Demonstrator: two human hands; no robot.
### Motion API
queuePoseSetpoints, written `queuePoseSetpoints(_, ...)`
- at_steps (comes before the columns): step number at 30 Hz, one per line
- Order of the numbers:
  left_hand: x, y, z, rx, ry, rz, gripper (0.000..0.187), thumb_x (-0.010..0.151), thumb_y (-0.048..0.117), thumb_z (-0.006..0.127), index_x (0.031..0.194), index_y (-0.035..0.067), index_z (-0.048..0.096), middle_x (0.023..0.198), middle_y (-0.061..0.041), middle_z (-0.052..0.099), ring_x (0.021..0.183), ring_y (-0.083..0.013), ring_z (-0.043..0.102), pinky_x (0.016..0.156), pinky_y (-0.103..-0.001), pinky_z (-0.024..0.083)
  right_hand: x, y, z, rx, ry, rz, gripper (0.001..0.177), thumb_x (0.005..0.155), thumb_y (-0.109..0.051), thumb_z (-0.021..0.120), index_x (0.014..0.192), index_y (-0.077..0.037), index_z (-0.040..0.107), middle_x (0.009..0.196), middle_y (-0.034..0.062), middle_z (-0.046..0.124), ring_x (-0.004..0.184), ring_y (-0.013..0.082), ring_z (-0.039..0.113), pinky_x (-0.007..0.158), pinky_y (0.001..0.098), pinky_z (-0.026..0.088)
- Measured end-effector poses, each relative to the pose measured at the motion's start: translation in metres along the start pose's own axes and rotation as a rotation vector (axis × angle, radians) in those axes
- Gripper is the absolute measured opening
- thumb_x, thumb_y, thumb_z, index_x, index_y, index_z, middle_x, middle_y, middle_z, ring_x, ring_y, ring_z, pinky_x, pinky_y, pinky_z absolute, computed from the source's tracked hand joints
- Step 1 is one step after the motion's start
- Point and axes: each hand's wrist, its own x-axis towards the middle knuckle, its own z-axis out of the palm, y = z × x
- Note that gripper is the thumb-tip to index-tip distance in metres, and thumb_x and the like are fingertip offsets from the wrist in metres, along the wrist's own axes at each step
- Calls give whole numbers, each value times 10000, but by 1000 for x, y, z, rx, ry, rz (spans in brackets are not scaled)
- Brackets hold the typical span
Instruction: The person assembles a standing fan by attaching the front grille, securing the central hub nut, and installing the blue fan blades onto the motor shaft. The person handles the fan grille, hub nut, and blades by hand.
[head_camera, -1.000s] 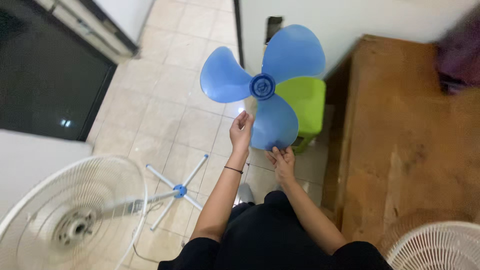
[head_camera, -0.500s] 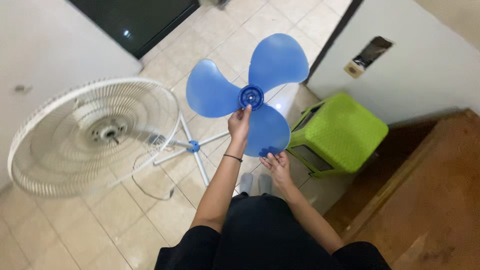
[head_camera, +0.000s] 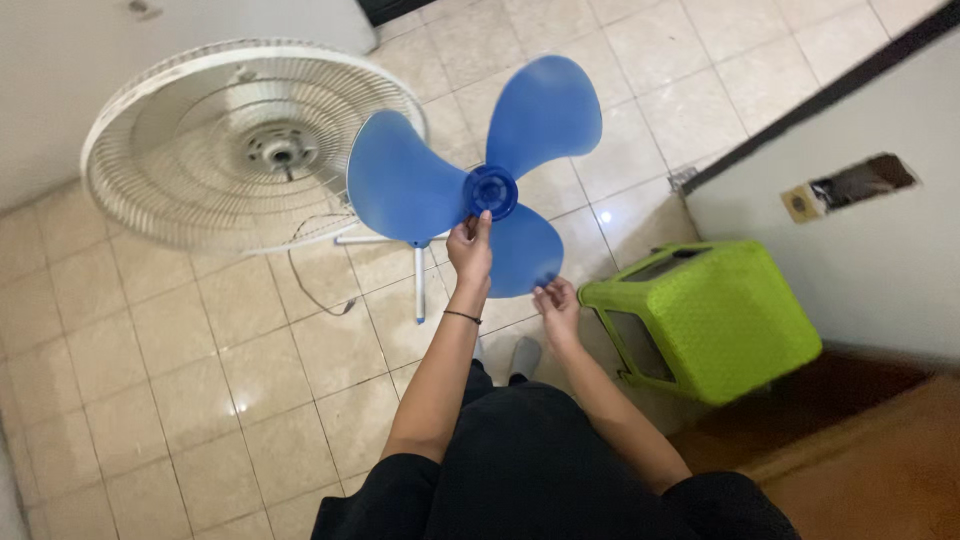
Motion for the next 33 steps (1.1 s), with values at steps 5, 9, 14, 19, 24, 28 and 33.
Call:
queuePoseSetpoints(5,-3,19,-30,373,202,232,461,912,317,823,1152,-55,694,1142,-167,732,1078,-235,688,974,-367,506,-5,-59,47,-392,121,-327,295,973,-70,694,1244,13,612,1203,133,689,1102,219,681,916,337,574)
queuePoseSetpoints(9,-17,53,-50,539,266,369,521,847,314,858,1173,-52,681,1143,-220,715,1064,-311,673,939,-417,513,-8,-103,112,-131,-102,-322,340,1019,-136,664,1318,10,595,1292,162,661,1148,240,651,956,377,592)
queuePoseSetpoints(14,-34,94,-75,589,198,577,435,852,238,834,1231,65,709,1185,-68,731,1134,-268,657,1113,-445,439,-21,-141,174,222,-374,5,539,1029,-358,530,1471,-62,446,1409,116,560,1202,233,617,982,395,545)
queuePoseSetpoints(19,-38,120,-108,700,216,826,414,841,109,828,1233,170,707,1234,29,702,1205,-186,624,1301,-571,129,-33,-142,209,427,-648,183,555,1047,-408,489,1486,-71,444,1402,108,574,1194,217,629,995,380,544)
queuePoseSetpoints(24,-45,117,-145,792,206,888,414,840,26,806,1194,224,722,1264,40,676,1219,-190,616,1298,-576,77,-36,-114,216,447,-737,269,531,1071,-406,487,1476,-63,468,1359,120,603,1152,217,657,972,372,565)
queuePoseSetpoints(28,-44,114,-169,809,251,968,339,859,50,825,1122,235,719,1240,51,666,1232,-185,620,1310,-559,96,-37,-94,223,414,-781,278,513,1090,-405,485,1467,-56,487,1324,130,627,1118,217,679,954,366,581)
queuePoseSetpoints(33,-41,117,-199,782,239,991,318,835,54,833,1078,222,714,1221,39,669,1212,-194,623,1309,-556,101,-35,-76,240,504,-873,406,508,1092,-412,486,1456,-58,499,1295,140,649,1095,222,703,941,367,602)
